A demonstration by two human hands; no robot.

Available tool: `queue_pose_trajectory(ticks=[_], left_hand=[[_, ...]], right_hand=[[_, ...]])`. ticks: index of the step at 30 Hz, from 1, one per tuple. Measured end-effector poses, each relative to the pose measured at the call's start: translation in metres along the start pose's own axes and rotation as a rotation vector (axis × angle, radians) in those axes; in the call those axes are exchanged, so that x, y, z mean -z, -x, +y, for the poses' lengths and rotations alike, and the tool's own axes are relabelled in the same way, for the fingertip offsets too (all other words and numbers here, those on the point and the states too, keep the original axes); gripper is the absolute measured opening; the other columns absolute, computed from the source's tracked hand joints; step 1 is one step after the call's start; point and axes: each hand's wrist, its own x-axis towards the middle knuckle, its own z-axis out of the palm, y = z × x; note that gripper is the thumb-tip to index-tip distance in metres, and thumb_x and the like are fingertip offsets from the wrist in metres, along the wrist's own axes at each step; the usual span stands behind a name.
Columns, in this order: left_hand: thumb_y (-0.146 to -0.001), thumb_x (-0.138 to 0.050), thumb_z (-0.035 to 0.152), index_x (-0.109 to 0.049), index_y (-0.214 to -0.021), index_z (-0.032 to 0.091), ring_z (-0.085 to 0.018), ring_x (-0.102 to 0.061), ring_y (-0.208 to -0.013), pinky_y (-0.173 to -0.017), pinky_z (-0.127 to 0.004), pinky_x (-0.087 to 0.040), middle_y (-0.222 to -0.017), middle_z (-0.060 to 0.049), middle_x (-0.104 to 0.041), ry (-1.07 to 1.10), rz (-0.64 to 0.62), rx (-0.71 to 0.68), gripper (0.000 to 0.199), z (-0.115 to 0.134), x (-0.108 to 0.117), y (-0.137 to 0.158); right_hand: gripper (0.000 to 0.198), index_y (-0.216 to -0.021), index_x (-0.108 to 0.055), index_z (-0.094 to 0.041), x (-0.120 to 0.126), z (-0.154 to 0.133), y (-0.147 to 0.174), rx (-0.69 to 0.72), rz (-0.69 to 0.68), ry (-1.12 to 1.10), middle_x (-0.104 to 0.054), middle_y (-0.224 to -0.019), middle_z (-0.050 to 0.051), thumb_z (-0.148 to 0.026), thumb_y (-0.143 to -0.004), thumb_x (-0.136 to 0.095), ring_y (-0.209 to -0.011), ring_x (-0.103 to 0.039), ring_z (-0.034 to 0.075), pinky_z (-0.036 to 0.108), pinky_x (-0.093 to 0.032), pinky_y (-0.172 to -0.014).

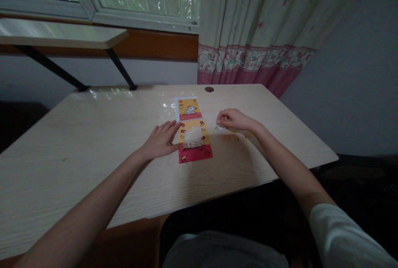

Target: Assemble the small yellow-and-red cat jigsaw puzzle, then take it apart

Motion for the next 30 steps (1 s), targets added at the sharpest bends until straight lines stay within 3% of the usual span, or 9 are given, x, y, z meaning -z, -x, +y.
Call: queue_pose_trajectory(ticks=[8,19,30], left_hand=[[-0.073,-0.032,0.076,-0.028,-0.140,0.021,-0.035,-0.027,-0.131,-0.102,-0.055,-0.025,-0.146,-0.014,-0.027,-0.021,-0.012,0.010,0.086,0.003,0.002,0.001],[-0.074,-0.034,0.074,-0.028,-0.139,0.020,-0.034,-0.026,-0.132,-0.103,-0.054,-0.024,-0.146,-0.015,-0.028,-0.023,-0.021,0.019,0.085,0.005,0.003,0.000],[-0.073,-0.039,0.071,-0.030,-0.138,0.020,-0.033,-0.028,-0.131,-0.102,-0.054,-0.025,-0.144,-0.016,-0.030,-0.009,-0.012,0.046,0.083,0.008,0.005,0.000]], right_hand=[[0.021,-0.082,-0.064,-0.014,0.007,0.048,0.026,-0.115,0.002,-0.028,-0.056,-0.065,0.001,-0.032,-0.078,-0.053,-0.058,-0.045,0.009,0.021,-0.033,-0.055],[0.020,-0.084,-0.068,-0.016,-0.007,0.048,0.027,-0.072,0.047,0.029,-0.061,-0.074,0.004,-0.032,-0.077,-0.060,-0.065,-0.051,0.011,0.022,-0.036,-0.059],[0.019,-0.089,-0.068,-0.016,-0.007,0.048,0.027,-0.064,0.071,0.123,-0.063,-0.075,0.005,-0.026,-0.082,-0.053,-0.065,-0.052,0.011,0.022,-0.037,-0.060]])
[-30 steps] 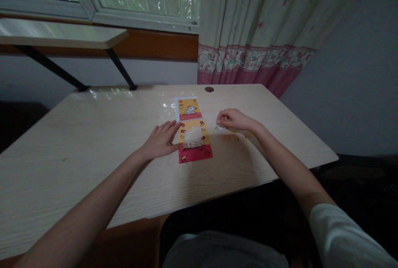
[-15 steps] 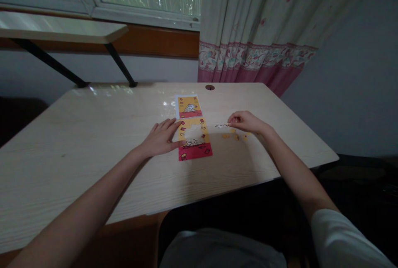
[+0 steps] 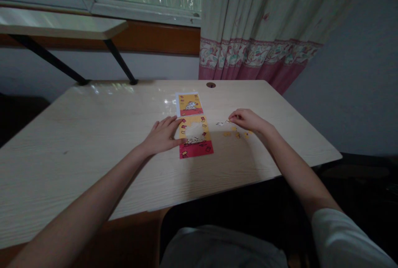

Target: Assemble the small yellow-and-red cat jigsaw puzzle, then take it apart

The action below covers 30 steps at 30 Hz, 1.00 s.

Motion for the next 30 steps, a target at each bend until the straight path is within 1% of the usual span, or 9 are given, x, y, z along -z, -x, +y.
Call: queue_pose_trajectory(ticks=[5,8,12,17,21,24,28,30], left_hand=[[-0.073,-0.039,0.072,-0.030,-0.138,0.019,-0.034,-0.027,-0.131,-0.102,-0.055,-0.024,-0.144,-0.016,-0.029,0.005,-0.003,-0.002,0.084,0.000,0.000,0.001],[-0.072,-0.038,0.073,-0.030,-0.138,0.022,-0.035,-0.027,-0.131,-0.102,-0.056,-0.023,-0.145,-0.014,-0.029,0.019,0.000,-0.003,0.084,-0.001,0.000,0.001],[-0.072,-0.040,0.072,-0.029,-0.138,0.025,-0.036,-0.027,-0.130,-0.102,-0.056,-0.023,-0.145,-0.012,-0.030,0.028,0.014,-0.004,0.082,-0.003,-0.002,0.001],[-0.072,-0.039,0.072,-0.030,-0.138,0.023,-0.035,-0.026,-0.131,-0.102,-0.055,-0.023,-0.145,-0.013,-0.029,0.022,0.007,-0.003,0.083,-0.003,-0.003,0.000],[-0.072,-0.039,0.074,-0.030,-0.138,0.020,-0.034,-0.025,-0.132,-0.103,-0.054,-0.022,-0.145,-0.015,-0.028,0.009,-0.008,0.002,0.086,-0.002,-0.002,0.000],[-0.072,-0.038,0.074,-0.030,-0.139,0.020,-0.034,-0.025,-0.132,-0.103,-0.054,-0.022,-0.145,-0.015,-0.027,0.007,-0.012,0.012,0.086,-0.002,-0.002,0.000],[-0.072,-0.038,0.074,-0.029,-0.138,0.021,-0.034,-0.025,-0.132,-0.103,-0.055,-0.023,-0.146,-0.015,-0.027,0.008,-0.013,0.007,0.085,-0.001,-0.001,0.001],[-0.072,-0.038,0.074,-0.029,-0.138,0.021,-0.034,-0.025,-0.132,-0.103,-0.054,-0.023,-0.146,-0.015,-0.027,0.011,-0.015,0.006,0.085,0.000,0.000,0.001]], right_hand=[[0.016,-0.083,-0.069,-0.017,0.000,-0.002,-0.001,-0.021,0.002,0.025,-0.063,-0.076,0.005,-0.028,-0.078,-0.059,-0.066,-0.053,0.013,0.024,-0.038,-0.061],[0.014,-0.081,-0.067,-0.016,-0.001,-0.001,-0.002,-0.029,-0.007,0.014,-0.062,-0.075,0.005,-0.026,-0.076,-0.059,-0.065,-0.052,0.012,0.024,-0.037,-0.061],[0.015,-0.081,-0.064,-0.015,-0.003,0.003,-0.003,-0.051,-0.037,-0.073,-0.060,-0.075,0.004,-0.027,-0.074,-0.058,-0.064,-0.050,0.011,0.023,-0.036,-0.059],[0.017,-0.078,-0.061,-0.014,-0.003,0.001,-0.001,-0.076,-0.032,-0.182,-0.054,-0.066,0.001,-0.030,-0.073,-0.058,-0.058,-0.043,0.009,0.022,-0.032,-0.055],[0.021,-0.076,-0.059,-0.013,-0.004,-0.002,-0.001,-0.088,-0.029,-0.320,-0.050,-0.063,-0.001,-0.034,-0.072,-0.059,-0.057,-0.042,0.009,0.022,-0.032,-0.054],[0.026,-0.077,-0.059,-0.013,-0.005,-0.009,-0.002,-0.095,0.015,-0.457,-0.051,-0.062,-0.001,-0.038,-0.070,-0.062,-0.056,-0.043,0.008,0.022,-0.033,-0.054],[0.033,-0.077,-0.059,-0.013,-0.005,-0.027,-0.004,-0.101,0.096,-0.649,-0.056,-0.064,0.000,-0.043,-0.066,-0.067,-0.057,-0.048,0.009,0.023,-0.038,-0.056],[0.034,-0.077,-0.059,-0.013,-0.006,-0.036,-0.005,-0.098,0.122,-0.712,-0.059,-0.067,0.002,-0.044,-0.064,-0.068,-0.060,-0.052,0.010,0.024,-0.040,-0.058]])
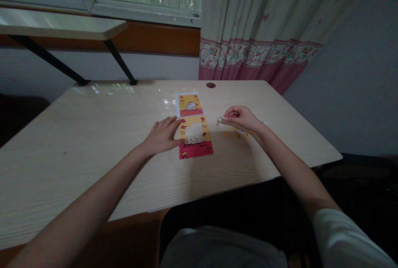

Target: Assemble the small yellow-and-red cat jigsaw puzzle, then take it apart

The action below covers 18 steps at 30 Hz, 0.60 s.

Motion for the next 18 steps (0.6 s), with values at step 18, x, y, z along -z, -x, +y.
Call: queue_pose_trajectory(ticks=[18], left_hand=[[-0.072,-0.040,0.070,-0.030,-0.138,0.023,-0.035,-0.027,-0.131,-0.102,-0.056,-0.022,-0.145,-0.013,-0.029,0.024,0.015,-0.001,0.082,-0.001,-0.002,0.000]], right_hand=[[0.013,-0.081,-0.068,-0.018,-0.076,-0.008,0.014,0.135,-0.100,0.292,-0.066,-0.074,0.001,-0.029,-0.076,-0.062,-0.061,-0.053,0.009,0.021,-0.040,-0.059]])
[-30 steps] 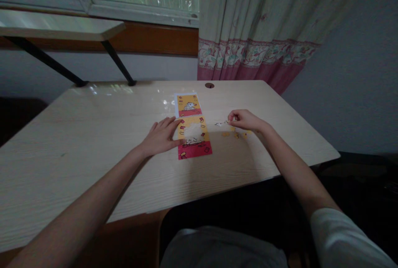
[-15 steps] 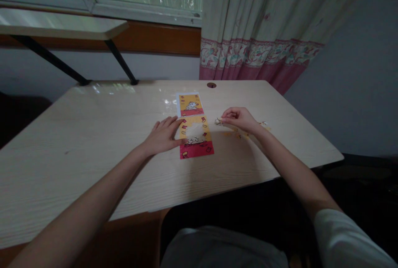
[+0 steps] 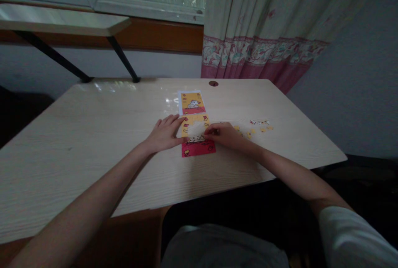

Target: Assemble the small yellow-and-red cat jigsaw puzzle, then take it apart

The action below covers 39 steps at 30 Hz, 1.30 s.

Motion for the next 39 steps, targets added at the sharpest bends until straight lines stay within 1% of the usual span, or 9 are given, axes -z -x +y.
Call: queue_pose_trajectory(ticks=[6,12,16,18,21,27,33,39], left_hand=[[-0.073,-0.040,0.068,-0.029,-0.138,0.023,-0.034,-0.026,-0.131,-0.103,-0.055,-0.022,-0.145,-0.012,-0.029,-0.008,-0.001,-0.007,0.080,0.000,-0.001,0.000],[-0.073,-0.041,0.068,-0.029,-0.139,0.021,-0.034,-0.025,-0.132,-0.103,-0.055,-0.022,-0.146,-0.014,-0.028,-0.012,-0.014,0.001,0.082,-0.001,0.000,-0.001],[-0.073,-0.041,0.068,-0.028,-0.139,0.023,-0.034,-0.025,-0.132,-0.102,-0.056,-0.022,-0.146,-0.014,-0.028,-0.005,-0.005,-0.010,0.080,-0.001,-0.001,-0.001],[-0.073,-0.041,0.068,-0.028,-0.139,0.023,-0.034,-0.025,-0.132,-0.102,-0.056,-0.022,-0.146,-0.014,-0.028,-0.003,-0.006,-0.010,0.080,-0.001,-0.001,-0.001],[-0.073,-0.040,0.068,-0.028,-0.139,0.023,-0.034,-0.024,-0.132,-0.103,-0.056,-0.022,-0.146,-0.013,-0.028,0.003,-0.010,-0.005,0.081,-0.001,0.000,-0.001],[-0.073,-0.041,0.068,-0.028,-0.139,0.023,-0.034,-0.025,-0.132,-0.103,-0.056,-0.022,-0.146,-0.013,-0.028,-0.005,-0.007,0.002,0.081,-0.001,-0.001,-0.001],[-0.074,-0.041,0.068,-0.027,-0.139,0.024,-0.033,-0.027,-0.131,-0.102,-0.054,-0.024,-0.145,-0.012,-0.029,-0.024,0.014,-0.024,0.080,-0.005,-0.004,-0.001],[-0.073,-0.041,0.069,-0.028,-0.139,0.021,-0.034,-0.026,-0.132,-0.103,-0.055,-0.023,-0.146,-0.014,-0.028,-0.031,-0.011,-0.012,0.082,-0.003,-0.002,-0.002]], right_hand=[[0.009,-0.080,-0.069,-0.020,0.000,-0.004,-0.001,0.031,0.028,0.141,-0.066,-0.074,0.001,-0.026,-0.076,-0.063,-0.066,-0.053,0.011,0.024,-0.039,-0.064],[0.006,-0.075,-0.068,-0.020,0.000,-0.005,-0.002,0.152,0.022,0.236,-0.066,-0.074,0.002,-0.020,-0.076,-0.062,-0.070,-0.053,0.013,0.027,-0.039,-0.071],[0.009,-0.080,-0.068,-0.018,0.002,-0.002,-0.001,0.238,0.017,0.268,-0.066,-0.077,0.004,-0.020,-0.079,-0.059,-0.076,-0.054,0.015,0.028,-0.040,-0.076],[0.012,-0.083,-0.068,-0.017,0.005,-0.002,0.000,0.292,-0.010,0.298,-0.065,-0.080,0.005,-0.021,-0.081,-0.057,-0.080,-0.054,0.016,0.029,-0.039,-0.077],[0.016,-0.085,-0.069,-0.016,0.009,-0.002,0.002,0.343,-0.047,0.351,-0.064,-0.082,0.007,-0.023,-0.083,-0.054,-0.080,-0.053,0.016,0.029,-0.039,-0.076],[0.020,-0.091,-0.069,-0.019,0.012,0.001,0.004,0.383,-0.100,0.424,-0.064,-0.085,0.006,-0.027,-0.086,-0.051,-0.081,-0.051,0.016,0.028,-0.036,-0.075],[0.024,-0.092,-0.068,-0.019,0.013,0.001,0.006,0.414,-0.064,0.470,-0.063,-0.086,0.006,-0.033,-0.088,-0.049,-0.082,-0.048,0.017,0.029,-0.034,-0.074],[0.027,-0.102,-0.066,-0.021,0.011,-0.002,0.008,0.448,-0.107,0.500,-0.061,-0.093,0.007,-0.034,-0.089,-0.047,-0.088,-0.049,0.017,0.030,-0.034,-0.079]])
